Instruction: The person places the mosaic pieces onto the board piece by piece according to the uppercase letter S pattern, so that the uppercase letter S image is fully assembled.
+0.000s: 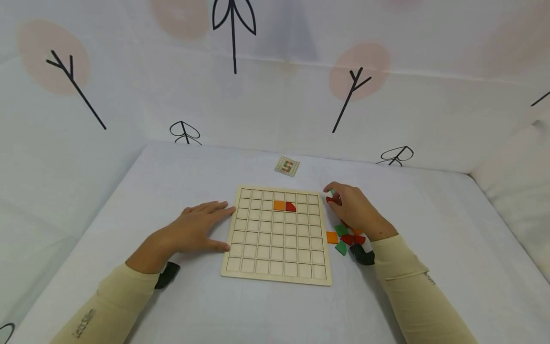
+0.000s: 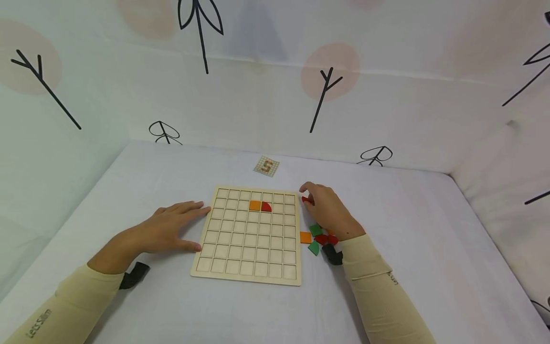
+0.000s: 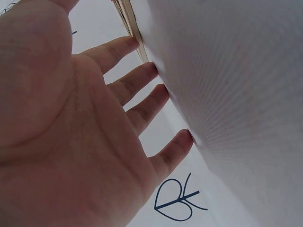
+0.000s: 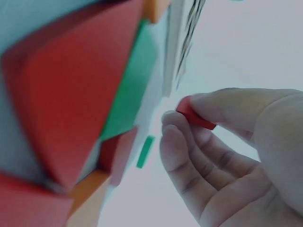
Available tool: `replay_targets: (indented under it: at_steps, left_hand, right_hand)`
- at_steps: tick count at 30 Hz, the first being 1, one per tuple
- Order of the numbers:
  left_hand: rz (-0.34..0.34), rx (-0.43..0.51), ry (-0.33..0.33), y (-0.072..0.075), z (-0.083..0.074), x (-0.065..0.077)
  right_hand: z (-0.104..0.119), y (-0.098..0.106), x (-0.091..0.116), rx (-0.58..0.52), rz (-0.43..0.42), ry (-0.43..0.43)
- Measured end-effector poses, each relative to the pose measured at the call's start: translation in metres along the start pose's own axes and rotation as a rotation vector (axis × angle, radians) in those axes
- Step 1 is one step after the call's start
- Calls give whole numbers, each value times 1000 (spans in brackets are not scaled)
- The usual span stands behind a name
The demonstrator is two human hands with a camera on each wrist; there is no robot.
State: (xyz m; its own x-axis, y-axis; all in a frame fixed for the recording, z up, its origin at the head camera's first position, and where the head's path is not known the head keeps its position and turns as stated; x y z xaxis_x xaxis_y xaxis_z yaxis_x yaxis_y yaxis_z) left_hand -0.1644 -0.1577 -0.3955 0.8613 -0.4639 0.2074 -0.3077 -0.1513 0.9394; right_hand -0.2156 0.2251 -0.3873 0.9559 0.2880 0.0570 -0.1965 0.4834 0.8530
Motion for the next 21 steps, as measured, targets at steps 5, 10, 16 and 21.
replay_targets:
  at_steps: [5, 10, 16, 21]
  left_hand:
    - [3, 0, 5, 0, 0, 0]
    - [6, 2, 11, 0, 2, 1]
    - [5, 4, 13, -1, 1, 0]
    - [5, 4, 12, -1, 0, -1]
  right_hand:
    - [18, 0, -2, 0, -29, 38]
    - [37, -5, -7, 1, -34, 69]
    - [57, -11, -12, -41, -40, 135]
    - [67, -18, -19, -86, -20, 180]
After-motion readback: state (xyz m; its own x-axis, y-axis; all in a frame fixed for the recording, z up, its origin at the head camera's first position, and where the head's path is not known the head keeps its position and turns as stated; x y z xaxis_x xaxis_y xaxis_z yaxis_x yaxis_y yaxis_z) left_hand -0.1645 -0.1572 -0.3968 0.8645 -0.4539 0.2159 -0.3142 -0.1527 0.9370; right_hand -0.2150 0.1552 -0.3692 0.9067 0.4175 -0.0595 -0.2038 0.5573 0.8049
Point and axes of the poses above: each hand's wrist, its own x-axis away from the middle knuckle, its own y-axis out of the back of the hand, z = x × y, the point moved 1 cm from there along -x, towards the middle knuckle, and after that the axes turned 3 degrees about -x, right-handed, at the moved point
